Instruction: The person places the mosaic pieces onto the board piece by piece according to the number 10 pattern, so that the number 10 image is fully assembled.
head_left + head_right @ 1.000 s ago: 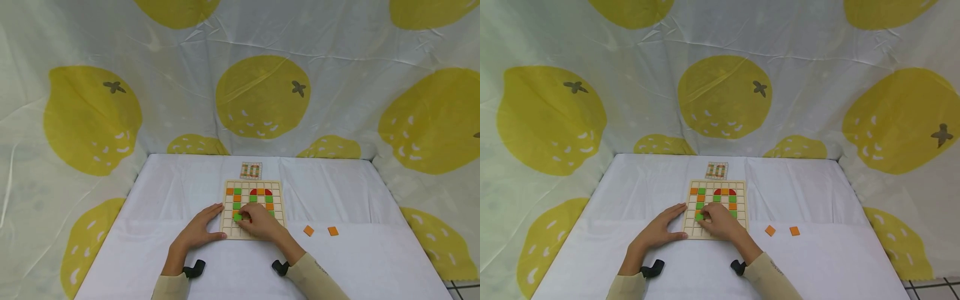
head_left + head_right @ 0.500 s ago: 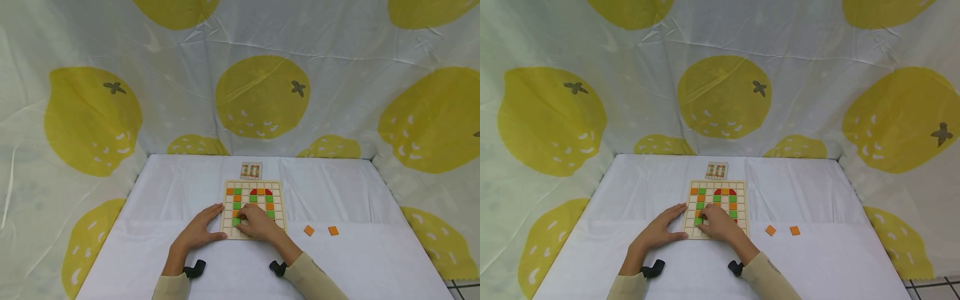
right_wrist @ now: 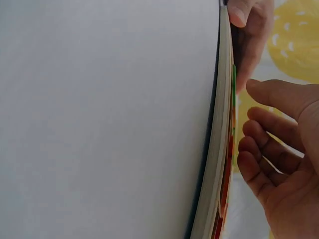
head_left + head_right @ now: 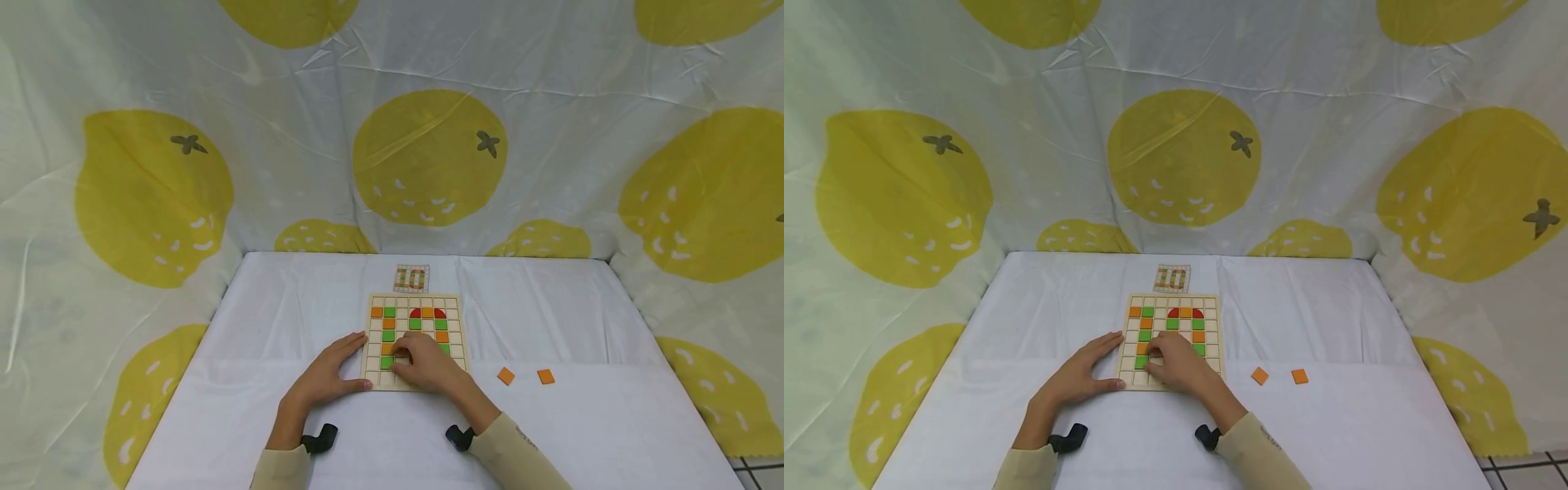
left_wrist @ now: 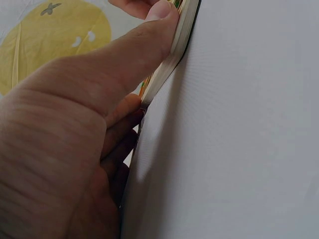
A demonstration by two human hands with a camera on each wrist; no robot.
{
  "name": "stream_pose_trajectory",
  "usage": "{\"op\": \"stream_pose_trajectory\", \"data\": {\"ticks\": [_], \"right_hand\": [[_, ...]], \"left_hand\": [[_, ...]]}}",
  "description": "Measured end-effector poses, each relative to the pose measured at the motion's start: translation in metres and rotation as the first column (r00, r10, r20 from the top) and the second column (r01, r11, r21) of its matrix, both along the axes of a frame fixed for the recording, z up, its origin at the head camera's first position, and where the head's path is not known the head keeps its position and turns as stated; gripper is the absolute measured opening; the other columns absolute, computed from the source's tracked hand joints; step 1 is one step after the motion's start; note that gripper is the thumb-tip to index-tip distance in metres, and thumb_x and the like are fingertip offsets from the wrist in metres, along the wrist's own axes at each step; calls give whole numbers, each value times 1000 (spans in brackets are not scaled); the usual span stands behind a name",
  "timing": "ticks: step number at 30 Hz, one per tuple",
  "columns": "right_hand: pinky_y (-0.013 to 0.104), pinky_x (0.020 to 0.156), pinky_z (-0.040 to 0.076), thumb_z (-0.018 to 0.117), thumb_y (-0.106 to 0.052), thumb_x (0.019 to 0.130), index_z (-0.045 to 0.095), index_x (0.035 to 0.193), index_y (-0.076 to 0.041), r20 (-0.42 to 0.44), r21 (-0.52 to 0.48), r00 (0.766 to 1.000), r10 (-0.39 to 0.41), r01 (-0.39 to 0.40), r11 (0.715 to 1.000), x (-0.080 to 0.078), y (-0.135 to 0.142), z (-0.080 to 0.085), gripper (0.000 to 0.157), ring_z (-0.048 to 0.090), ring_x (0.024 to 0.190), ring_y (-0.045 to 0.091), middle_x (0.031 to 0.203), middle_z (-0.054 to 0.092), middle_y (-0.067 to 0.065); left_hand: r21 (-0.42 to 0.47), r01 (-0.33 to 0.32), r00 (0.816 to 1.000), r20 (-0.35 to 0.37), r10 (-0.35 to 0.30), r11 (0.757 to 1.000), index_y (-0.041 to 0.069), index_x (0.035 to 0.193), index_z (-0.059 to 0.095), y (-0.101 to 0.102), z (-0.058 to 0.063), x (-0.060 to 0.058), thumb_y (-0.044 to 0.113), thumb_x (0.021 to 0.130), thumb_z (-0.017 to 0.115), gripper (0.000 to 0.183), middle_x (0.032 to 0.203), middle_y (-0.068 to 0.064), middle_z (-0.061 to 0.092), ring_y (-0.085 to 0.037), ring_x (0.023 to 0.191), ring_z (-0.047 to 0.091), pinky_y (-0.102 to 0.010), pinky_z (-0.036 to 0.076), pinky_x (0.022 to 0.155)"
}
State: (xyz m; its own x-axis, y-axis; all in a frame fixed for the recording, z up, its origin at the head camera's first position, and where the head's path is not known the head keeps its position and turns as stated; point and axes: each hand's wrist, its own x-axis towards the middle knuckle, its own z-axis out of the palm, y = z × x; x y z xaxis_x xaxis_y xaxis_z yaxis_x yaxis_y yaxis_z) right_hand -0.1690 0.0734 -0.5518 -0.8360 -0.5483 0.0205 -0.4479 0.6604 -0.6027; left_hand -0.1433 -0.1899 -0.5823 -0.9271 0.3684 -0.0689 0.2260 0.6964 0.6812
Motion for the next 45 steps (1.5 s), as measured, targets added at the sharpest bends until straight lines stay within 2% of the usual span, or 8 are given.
{"op": "stream_pose_trajectory", "data": {"ticks": [9, 13, 17, 29, 33, 36, 45], "right_hand": [[31, 83, 56, 78, -28, 92, 76, 112, -12, 33, -3, 990, -137, 137, 991, -2, 41, 14, 25, 61, 91, 11, 104, 71, -3], [34, 87, 57, 80, -27, 90, 76, 112, -12, 40, 14, 975, -217, 216, 976, -2, 62, 18, 27, 63, 94, 13, 104, 71, -3], [33, 83, 56, 82, -26, 88, 77, 109, -12, 41, 27, 962, -268, 267, 963, 3, 85, 17, 26, 62, 91, 14, 99, 69, -4], [35, 84, 55, 88, -29, 81, 75, 111, -15, -47, 126, 951, -306, 310, 942, 25, 141, 5, 35, 57, 92, 11, 98, 65, -7], [39, 89, 55, 89, -32, 80, 74, 113, -16, -54, 164, 953, -299, 304, 938, 31, 156, 5, 39, 58, 94, 11, 102, 66, -6], [37, 87, 54, 90, -33, 79, 74, 111, -16, -52, 192, 951, -304, 309, 932, 35, 167, 5, 40, 57, 92, 9, 100, 65, -7], [40, 86, 54, 90, -35, 79, 72, 111, -14, -100, 169, 939, -328, 341, 925, 45, 188, 0, 43, 59, 94, 13, 104, 63, -5]], "left_hand": [[-12, -7, 1000, 3, 7, 1000, 27, 160, 40, -1, 0, -1, 59, 78, 83, 98, 168, 4, 35, -28, 157, 30, -59, 32, 123], [-13, -7, 1000, 18, 7, 1000, 30, 161, 38, 0, -1, -1, 61, 78, 82, 99, 168, 6, 33, -26, 157, 28, -58, 31, 123], [-13, -9, 1000, 28, 9, 1000, 31, 161, 38, 0, -2, 0, 61, 77, 83, 99, 168, 7, 33, -25, 158, 27, -58, 30, 124], [-6, -8, 1000, -6, 7, 1000, 27, 160, 40, 1, -2, 0, 60, 78, 83, 98, 168, 4, 35, -29, 156, 30, -59, 32, 122], [-11, 1, 1000, 0, -1, 1000, 27, 160, 40, 0, 1, -1, 61, 78, 82, 99, 168, 4, 34, -28, 157, 29, -59, 31, 123], [-14, 5, 1000, 11, -4, 1000, 27, 160, 39, 0, 2, -1, 62, 78, 82, 99, 168, 4, 33, -27, 157, 28, -58, 31, 123], [-6, 4, 1000, 3, -4, 1000, 26, 160, 40, 0, 0, 0, 61, 79, 82, 98, 168, 3, 34, -29, 157, 29, -60, 31, 122]]}}
